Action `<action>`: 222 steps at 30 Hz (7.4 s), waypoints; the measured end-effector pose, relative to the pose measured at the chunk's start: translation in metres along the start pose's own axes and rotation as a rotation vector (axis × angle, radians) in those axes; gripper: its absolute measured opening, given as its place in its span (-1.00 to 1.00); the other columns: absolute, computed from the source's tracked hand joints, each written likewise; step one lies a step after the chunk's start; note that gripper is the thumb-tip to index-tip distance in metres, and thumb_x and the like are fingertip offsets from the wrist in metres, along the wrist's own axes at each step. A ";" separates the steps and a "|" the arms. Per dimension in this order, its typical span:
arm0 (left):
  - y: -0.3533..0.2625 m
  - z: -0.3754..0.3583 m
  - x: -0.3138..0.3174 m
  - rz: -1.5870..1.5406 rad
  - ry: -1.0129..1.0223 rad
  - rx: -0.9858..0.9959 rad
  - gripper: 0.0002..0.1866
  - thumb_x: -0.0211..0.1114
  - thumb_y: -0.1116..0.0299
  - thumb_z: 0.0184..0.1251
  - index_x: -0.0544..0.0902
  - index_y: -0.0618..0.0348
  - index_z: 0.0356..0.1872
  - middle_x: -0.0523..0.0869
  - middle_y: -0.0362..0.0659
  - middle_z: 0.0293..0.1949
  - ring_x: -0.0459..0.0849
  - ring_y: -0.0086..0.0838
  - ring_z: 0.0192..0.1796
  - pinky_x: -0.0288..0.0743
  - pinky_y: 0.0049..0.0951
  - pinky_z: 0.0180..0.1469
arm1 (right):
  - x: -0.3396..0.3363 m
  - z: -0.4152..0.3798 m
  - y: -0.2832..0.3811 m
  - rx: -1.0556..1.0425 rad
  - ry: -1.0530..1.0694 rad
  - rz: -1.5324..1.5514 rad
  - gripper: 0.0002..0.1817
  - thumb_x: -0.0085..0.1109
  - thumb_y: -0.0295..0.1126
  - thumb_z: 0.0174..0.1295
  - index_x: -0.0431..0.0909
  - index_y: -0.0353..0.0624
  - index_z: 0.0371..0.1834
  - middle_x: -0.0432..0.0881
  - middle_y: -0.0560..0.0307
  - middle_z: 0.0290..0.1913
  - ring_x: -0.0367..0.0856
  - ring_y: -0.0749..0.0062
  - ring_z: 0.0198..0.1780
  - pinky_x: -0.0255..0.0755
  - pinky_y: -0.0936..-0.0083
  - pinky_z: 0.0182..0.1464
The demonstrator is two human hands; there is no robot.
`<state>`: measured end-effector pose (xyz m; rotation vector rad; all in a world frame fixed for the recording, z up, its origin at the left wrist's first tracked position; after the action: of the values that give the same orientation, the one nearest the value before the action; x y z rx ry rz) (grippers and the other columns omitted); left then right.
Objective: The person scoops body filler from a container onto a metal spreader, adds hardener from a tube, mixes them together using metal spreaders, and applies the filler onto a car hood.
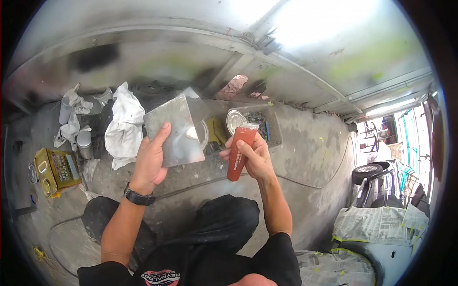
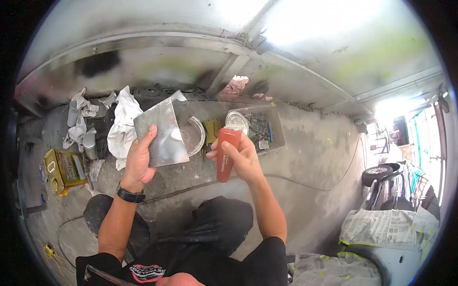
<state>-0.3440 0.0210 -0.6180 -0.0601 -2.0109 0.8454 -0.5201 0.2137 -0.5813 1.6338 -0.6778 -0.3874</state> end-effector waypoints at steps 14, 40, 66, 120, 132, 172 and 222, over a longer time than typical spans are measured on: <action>0.000 -0.004 0.003 0.082 0.031 -0.011 -0.59 0.30 0.15 0.58 0.65 0.30 0.19 0.76 -0.17 0.05 0.73 -0.54 0.02 0.66 -0.39 0.06 | 0.002 0.001 -0.001 -0.005 -0.087 -0.230 -0.65 -0.04 -0.18 0.65 0.54 -0.30 0.06 0.69 0.07 -0.34 0.70 0.43 -0.42 0.66 0.48 -0.31; 0.010 -0.009 0.011 0.268 0.275 -0.123 -0.59 0.33 0.14 0.57 0.67 0.31 0.16 0.78 -0.17 0.01 0.73 -0.58 -0.01 0.65 -0.44 0.03 | 0.044 -0.009 0.050 0.265 0.128 -0.506 -0.81 0.28 -0.39 0.46 0.72 -0.26 0.00 0.60 0.32 -0.45 0.49 0.69 -0.44 0.38 0.61 -0.40; 0.018 -0.010 0.004 0.213 0.237 -0.182 -0.61 0.31 0.18 0.59 0.67 0.30 0.17 0.76 -0.23 0.03 0.71 -0.62 -0.03 0.65 -0.45 0.01 | -0.021 -0.007 0.077 -0.015 -0.396 -0.580 -0.75 0.20 -0.34 0.49 0.68 -0.33 -0.02 0.65 0.24 -0.43 0.59 0.58 -0.48 0.50 0.58 -0.42; -0.054 -0.028 0.021 0.726 -0.114 -0.398 -0.56 0.38 0.17 0.49 0.66 0.31 0.18 0.78 -0.18 -0.01 0.70 -0.52 -0.04 0.59 -0.42 0.00 | -0.124 -0.170 -0.134 1.018 0.053 -0.831 -0.27 -0.23 0.13 0.60 0.70 -0.41 -0.05 0.77 -0.34 -0.23 0.83 -0.05 -0.27 0.70 0.17 -0.26; -0.150 -0.151 0.199 0.719 0.096 -0.574 -0.45 0.41 0.08 0.48 0.56 0.30 0.27 0.73 -0.07 0.07 0.72 -0.32 0.02 0.62 -0.24 0.08 | 0.079 -0.380 0.041 1.105 -0.327 0.103 0.06 -0.33 0.47 0.47 0.20 -0.36 0.61 0.22 -0.28 0.62 0.17 -0.08 0.63 0.10 0.17 0.61; -0.246 -0.712 0.262 0.567 0.858 -1.659 -0.54 0.06 0.11 0.70 0.50 0.19 0.38 0.70 -0.18 0.27 0.69 -0.25 0.27 0.50 -0.09 0.40 | 0.634 -0.780 0.333 -0.456 -2.125 1.108 -0.69 0.27 -0.41 0.44 0.60 -0.28 0.18 0.75 0.07 0.08 0.75 0.24 0.05 0.59 0.21 0.23; 0.140 -0.939 0.493 0.862 1.577 0.485 -0.18 -0.13 -0.04 0.67 -0.03 0.45 0.63 -0.12 0.44 0.64 -0.24 0.38 0.67 -0.42 0.46 0.56 | 0.700 -0.976 0.330 -0.025 -2.781 0.608 -0.78 0.27 -0.41 0.46 0.67 -0.41 -0.07 0.75 0.11 -0.15 0.68 0.48 -0.21 0.60 0.46 -0.12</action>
<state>0.0597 0.8102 -0.0189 -1.0110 -0.2087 1.1787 0.5373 0.5130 0.0051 -0.4398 -2.7489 -2.0329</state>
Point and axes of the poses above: each hand's wrist, its own z-axis towards the middle knuckle, its own x-axis out of the palm, y = z × x, the point moved 2 cm from there along z, towards the middle knuckle
